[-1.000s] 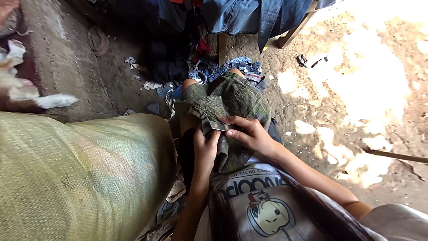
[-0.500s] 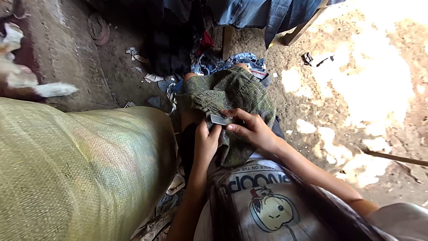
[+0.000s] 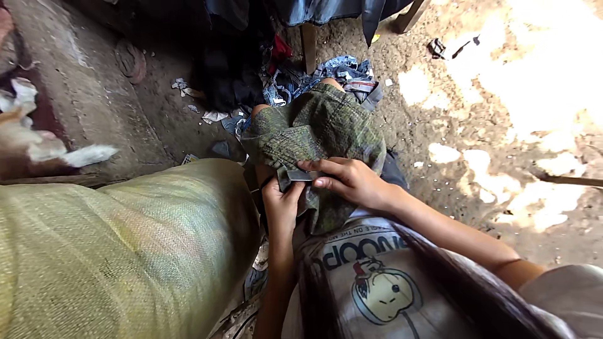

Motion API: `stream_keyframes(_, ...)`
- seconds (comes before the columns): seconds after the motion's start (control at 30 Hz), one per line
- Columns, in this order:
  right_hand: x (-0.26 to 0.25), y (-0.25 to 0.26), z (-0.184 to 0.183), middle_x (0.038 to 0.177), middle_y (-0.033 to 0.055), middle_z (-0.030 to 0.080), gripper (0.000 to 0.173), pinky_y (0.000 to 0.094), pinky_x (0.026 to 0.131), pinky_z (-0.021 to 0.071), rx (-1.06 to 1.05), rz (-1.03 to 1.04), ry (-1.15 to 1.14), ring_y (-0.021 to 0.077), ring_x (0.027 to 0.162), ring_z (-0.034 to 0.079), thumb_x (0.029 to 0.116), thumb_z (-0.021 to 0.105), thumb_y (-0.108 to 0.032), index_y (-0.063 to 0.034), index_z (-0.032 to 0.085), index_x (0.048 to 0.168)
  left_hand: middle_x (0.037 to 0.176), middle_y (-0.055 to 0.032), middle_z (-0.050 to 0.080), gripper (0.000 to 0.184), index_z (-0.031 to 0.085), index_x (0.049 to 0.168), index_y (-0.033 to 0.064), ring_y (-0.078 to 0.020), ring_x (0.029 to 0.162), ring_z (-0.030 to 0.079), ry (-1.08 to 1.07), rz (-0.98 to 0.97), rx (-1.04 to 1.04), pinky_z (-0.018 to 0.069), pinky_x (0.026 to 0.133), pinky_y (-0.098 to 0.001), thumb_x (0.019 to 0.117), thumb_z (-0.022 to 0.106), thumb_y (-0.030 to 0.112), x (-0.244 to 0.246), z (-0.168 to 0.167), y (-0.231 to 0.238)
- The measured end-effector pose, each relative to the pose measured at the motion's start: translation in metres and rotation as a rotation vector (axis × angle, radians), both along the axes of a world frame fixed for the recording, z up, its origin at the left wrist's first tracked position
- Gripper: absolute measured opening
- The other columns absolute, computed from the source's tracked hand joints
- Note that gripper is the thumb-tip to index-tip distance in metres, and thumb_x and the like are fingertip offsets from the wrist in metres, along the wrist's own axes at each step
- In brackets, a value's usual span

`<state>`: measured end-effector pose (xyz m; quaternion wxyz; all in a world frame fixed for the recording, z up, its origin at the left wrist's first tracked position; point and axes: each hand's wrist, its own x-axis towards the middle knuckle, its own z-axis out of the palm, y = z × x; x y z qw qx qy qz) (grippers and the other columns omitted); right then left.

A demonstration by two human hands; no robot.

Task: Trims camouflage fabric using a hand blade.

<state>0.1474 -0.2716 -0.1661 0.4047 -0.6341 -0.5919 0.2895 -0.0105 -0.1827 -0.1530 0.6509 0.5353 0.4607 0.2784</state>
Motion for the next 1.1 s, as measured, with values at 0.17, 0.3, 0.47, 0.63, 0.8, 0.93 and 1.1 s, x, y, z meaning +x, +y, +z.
stream_keyframes(0.17, 0.005, -0.003, -0.003, 0.110, 0.0083, 0.074, 0.041, 0.0413, 0.076, 0.0573, 0.025, -0.003, -0.014, 0.0215, 0.092, 0.071, 0.1046, 0.052, -0.039, -0.0143, 0.067, 0.135, 0.082, 0.0018, 0.073, 0.018, 0.069, 0.097, 0.0022, -0.0038, 0.077, 0.071, 0.021, 0.014, 0.012, 0.0606, 0.075, -0.0239, 0.0833, 0.066, -0.009, 0.008, 0.002, -0.004)
stream_keyframes(0.3, 0.013, -0.006, -0.003, 0.104, 0.0105, 0.073, 0.044, 0.0426, 0.074, 0.0574, 0.060, -0.011, -0.052, 0.0235, 0.088, 0.071, 0.1040, 0.053, -0.039, -0.0135, 0.065, 0.137, 0.080, 0.0029, 0.073, 0.019, 0.070, 0.096, 0.0035, -0.0027, 0.076, 0.070, -0.009, 0.042, 0.034, 0.0603, 0.074, -0.0231, 0.0835, 0.067, -0.010, 0.018, 0.006, -0.009)
stream_keyframes(0.47, 0.015, -0.013, 0.000, 0.106, 0.0133, 0.072, 0.048, 0.0464, 0.075, 0.0575, 0.079, -0.052, -0.067, 0.0269, 0.089, 0.071, 0.1040, 0.053, -0.042, -0.0144, 0.060, 0.142, 0.080, 0.0017, 0.073, 0.019, 0.069, 0.093, 0.0025, -0.0040, 0.076, 0.071, -0.103, 0.078, -0.025, 0.0603, 0.075, -0.0234, 0.0831, 0.065, -0.013, 0.026, 0.016, -0.016)
stream_keyframes(0.63, 0.006, -0.013, 0.001, 0.101, 0.0143, 0.072, 0.052, 0.0451, 0.070, 0.0571, 0.097, -0.147, -0.103, 0.0263, 0.081, 0.070, 0.1019, 0.056, -0.044, -0.0120, 0.059, 0.142, 0.078, 0.0001, 0.072, 0.017, 0.068, 0.092, 0.0018, -0.0049, 0.074, 0.070, -0.168, 0.148, -0.098, 0.0602, 0.073, -0.0235, 0.0871, 0.064, -0.013, 0.027, 0.024, -0.020)
stream_keyframes(0.8, 0.010, -0.013, 0.004, 0.088, 0.0120, 0.068, 0.056, 0.0394, 0.062, 0.0543, 0.145, -0.144, -0.158, 0.0217, 0.069, 0.064, 0.1011, 0.057, -0.047, -0.0106, 0.057, 0.144, 0.077, 0.0009, 0.072, 0.018, 0.068, 0.091, 0.0032, -0.0056, 0.072, 0.071, -0.192, 0.191, -0.106, 0.0610, 0.071, -0.0241, 0.0864, 0.062, -0.014, 0.021, 0.033, -0.019)
stream_keyframes(0.93, 0.011, -0.015, 0.004, 0.096, 0.0121, 0.072, 0.051, 0.0403, 0.067, 0.0562, 0.174, -0.110, -0.170, 0.0226, 0.078, 0.069, 0.1012, 0.058, -0.044, -0.0100, 0.061, 0.139, 0.081, 0.0012, 0.073, 0.019, 0.069, 0.094, 0.0040, -0.0057, 0.075, 0.071, -0.178, 0.168, -0.123, 0.0611, 0.075, -0.0251, 0.0874, 0.064, -0.013, 0.018, 0.036, -0.020)
stream_keyframes(1.1, 0.009, -0.006, 0.004, 0.102, 0.0126, 0.072, 0.048, 0.0407, 0.070, 0.0570, 0.217, -0.092, -0.143, 0.0223, 0.082, 0.070, 0.1020, 0.057, -0.042, -0.0100, 0.063, 0.137, 0.080, 0.0014, 0.073, 0.022, 0.068, 0.093, 0.0051, -0.0055, 0.074, 0.070, -0.197, 0.147, -0.126, 0.0606, 0.073, -0.0243, 0.0853, 0.065, -0.015, 0.018, 0.037, -0.015)
